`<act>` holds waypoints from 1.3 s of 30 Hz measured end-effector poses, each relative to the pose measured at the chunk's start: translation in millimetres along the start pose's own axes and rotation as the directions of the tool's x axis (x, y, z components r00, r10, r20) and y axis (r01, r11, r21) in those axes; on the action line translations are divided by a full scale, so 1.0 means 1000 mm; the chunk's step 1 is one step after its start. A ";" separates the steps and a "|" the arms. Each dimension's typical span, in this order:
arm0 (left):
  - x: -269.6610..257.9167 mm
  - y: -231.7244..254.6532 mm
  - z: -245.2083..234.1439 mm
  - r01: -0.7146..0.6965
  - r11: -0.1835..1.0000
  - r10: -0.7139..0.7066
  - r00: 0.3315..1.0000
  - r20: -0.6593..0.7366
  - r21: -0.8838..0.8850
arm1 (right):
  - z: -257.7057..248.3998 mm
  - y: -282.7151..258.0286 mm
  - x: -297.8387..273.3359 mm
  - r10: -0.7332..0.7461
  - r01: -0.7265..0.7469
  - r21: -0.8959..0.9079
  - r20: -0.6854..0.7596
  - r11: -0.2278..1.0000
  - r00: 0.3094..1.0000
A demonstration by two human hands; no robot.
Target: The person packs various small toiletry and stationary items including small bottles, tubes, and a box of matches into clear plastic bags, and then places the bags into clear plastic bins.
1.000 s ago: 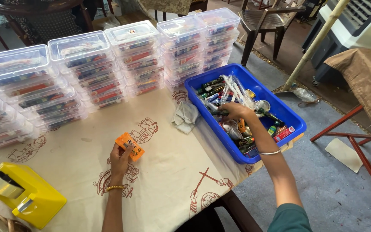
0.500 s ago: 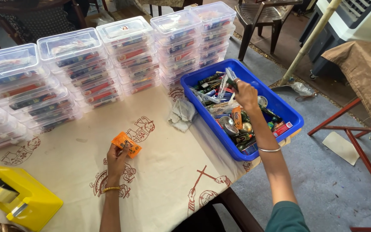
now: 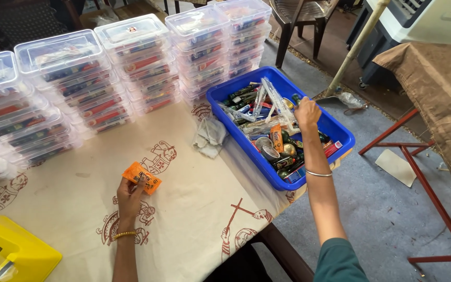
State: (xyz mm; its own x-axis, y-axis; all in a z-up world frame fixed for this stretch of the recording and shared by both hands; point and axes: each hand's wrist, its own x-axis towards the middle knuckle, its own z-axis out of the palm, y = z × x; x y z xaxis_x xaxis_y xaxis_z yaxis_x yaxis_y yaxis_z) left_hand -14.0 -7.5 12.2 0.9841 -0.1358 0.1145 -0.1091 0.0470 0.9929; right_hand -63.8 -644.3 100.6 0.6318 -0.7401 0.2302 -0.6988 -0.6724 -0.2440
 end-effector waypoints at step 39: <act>0.005 -0.009 0.000 -0.015 0.997 0.015 1.000 0.004 0.078 | -0.047 -0.090 -0.069 -0.508 0.202 0.968 -0.099 0.152 0.856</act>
State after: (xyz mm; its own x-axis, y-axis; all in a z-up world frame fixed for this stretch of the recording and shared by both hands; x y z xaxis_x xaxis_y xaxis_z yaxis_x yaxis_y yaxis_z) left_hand -8.3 -8.2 3.4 0.9818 -0.1394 0.1291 -0.1343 -0.0288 0.9905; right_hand -60.4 -532.0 150.9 0.8626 -0.2911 0.4138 0.3460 -0.2575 -0.9022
